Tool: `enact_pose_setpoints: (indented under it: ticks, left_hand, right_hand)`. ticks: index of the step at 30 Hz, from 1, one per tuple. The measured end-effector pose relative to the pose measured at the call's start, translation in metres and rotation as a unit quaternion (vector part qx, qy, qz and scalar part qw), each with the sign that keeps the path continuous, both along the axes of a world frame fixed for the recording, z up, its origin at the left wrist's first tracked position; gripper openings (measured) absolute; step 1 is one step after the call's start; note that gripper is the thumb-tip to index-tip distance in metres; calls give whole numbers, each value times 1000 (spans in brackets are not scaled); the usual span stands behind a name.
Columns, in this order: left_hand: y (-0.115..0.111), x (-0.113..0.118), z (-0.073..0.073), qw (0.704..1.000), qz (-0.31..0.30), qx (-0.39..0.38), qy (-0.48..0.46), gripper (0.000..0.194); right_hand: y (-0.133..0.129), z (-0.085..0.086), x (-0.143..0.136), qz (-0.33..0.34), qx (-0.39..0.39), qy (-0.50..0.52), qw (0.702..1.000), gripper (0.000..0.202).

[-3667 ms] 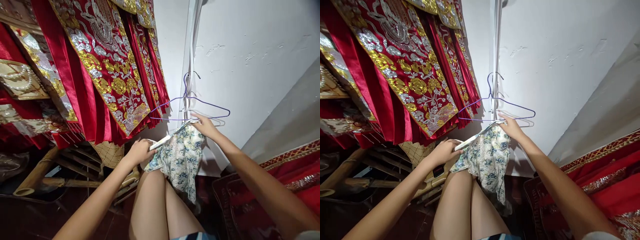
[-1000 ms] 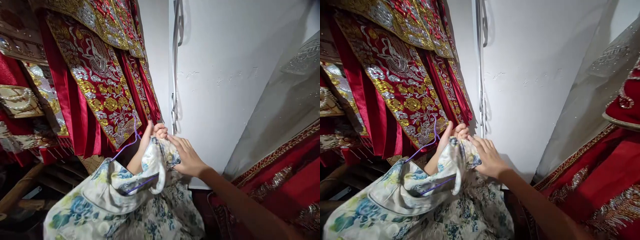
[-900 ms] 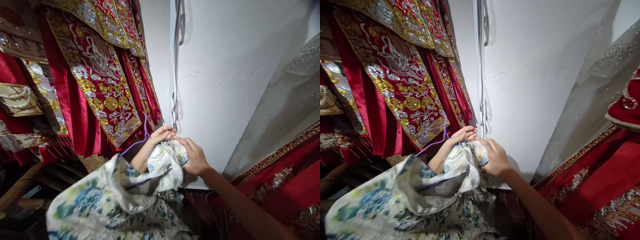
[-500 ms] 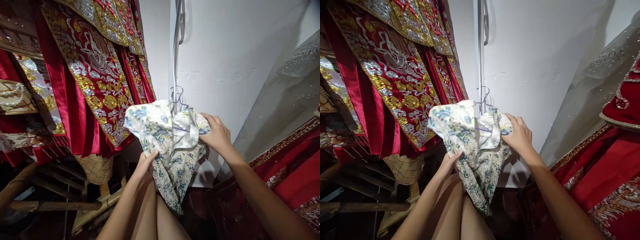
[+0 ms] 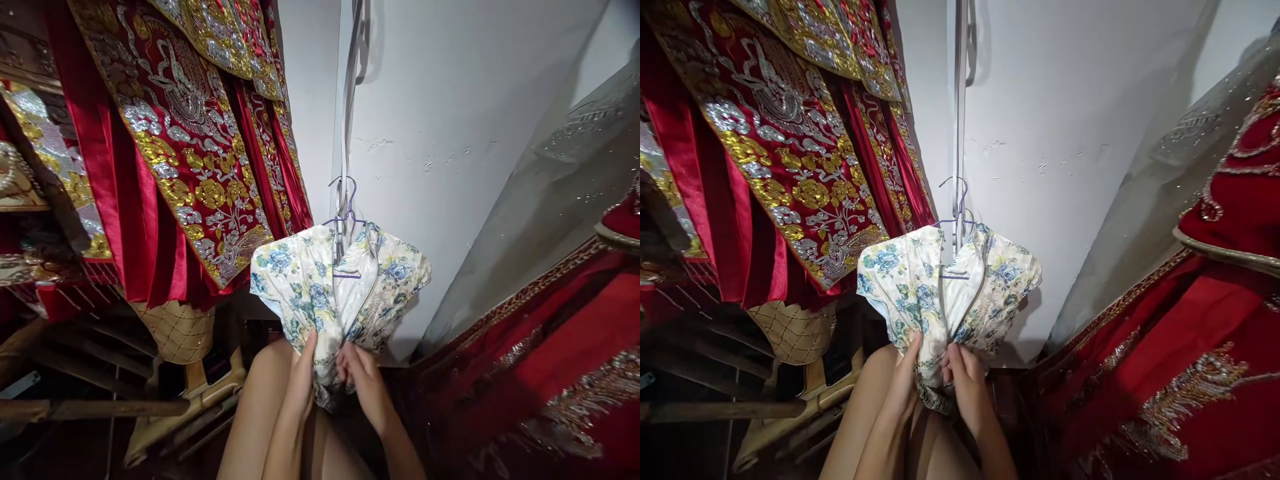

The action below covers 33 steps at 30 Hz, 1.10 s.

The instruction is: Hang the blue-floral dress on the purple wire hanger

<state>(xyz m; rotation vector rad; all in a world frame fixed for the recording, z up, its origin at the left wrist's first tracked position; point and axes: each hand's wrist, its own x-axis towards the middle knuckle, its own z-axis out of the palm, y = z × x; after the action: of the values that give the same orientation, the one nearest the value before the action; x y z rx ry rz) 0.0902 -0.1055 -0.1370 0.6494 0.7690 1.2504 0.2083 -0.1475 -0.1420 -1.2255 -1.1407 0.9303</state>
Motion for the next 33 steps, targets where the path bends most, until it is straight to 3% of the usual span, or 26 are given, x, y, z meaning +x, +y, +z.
enact_pose_setpoints:
  ticks: [3,9,10,12,14,15,16,19,21,24,28,31,33]
  left_hand:
    - [-12,6,2,1000,4,16,14,65]
    - [-13,-7,10,1000,-27,10,7,69]
    - [-14,-8,10,999,-5,25,35,71]
    - [-17,-8,6,983,106,85,126,76]
    - [-23,-3,-1,930,234,171,228,75]
    - [-26,0,-5,906,254,209,268,69]
    - [-29,3,-10,895,238,234,296,58]
    - [-33,13,-22,913,77,245,318,15]
    - [-31,17,-29,909,24,250,333,18]
    - [-25,17,-36,858,9,309,409,24]
    - [-19,15,-37,780,-28,369,504,23]
    - [-16,17,-26,700,-85,412,577,19]
    - [-11,17,-12,640,-137,432,621,16]
  right_hand:
    - [0,-3,-14,28,-9,24,999,53]
    - [-3,-2,-9,13,9,11,1000,46]
    - [-4,-1,-7,11,5,19,1000,45]
    - [-6,3,-5,-1,-8,37,999,44]
    - [-9,7,-4,-11,-20,52,998,42]
    - [-11,9,-4,-9,-24,58,998,41]
    - [-12,10,-5,-2,-28,62,998,41]
    - [-13,9,-6,33,-47,81,995,41]
    - [-9,13,-1,44,-62,103,992,41]
    - [12,40,20,18,-55,131,990,39]
    - [51,117,49,6,19,128,992,37]
    - [72,167,53,14,92,122,988,28]
    - [78,182,49,6,125,133,983,24]
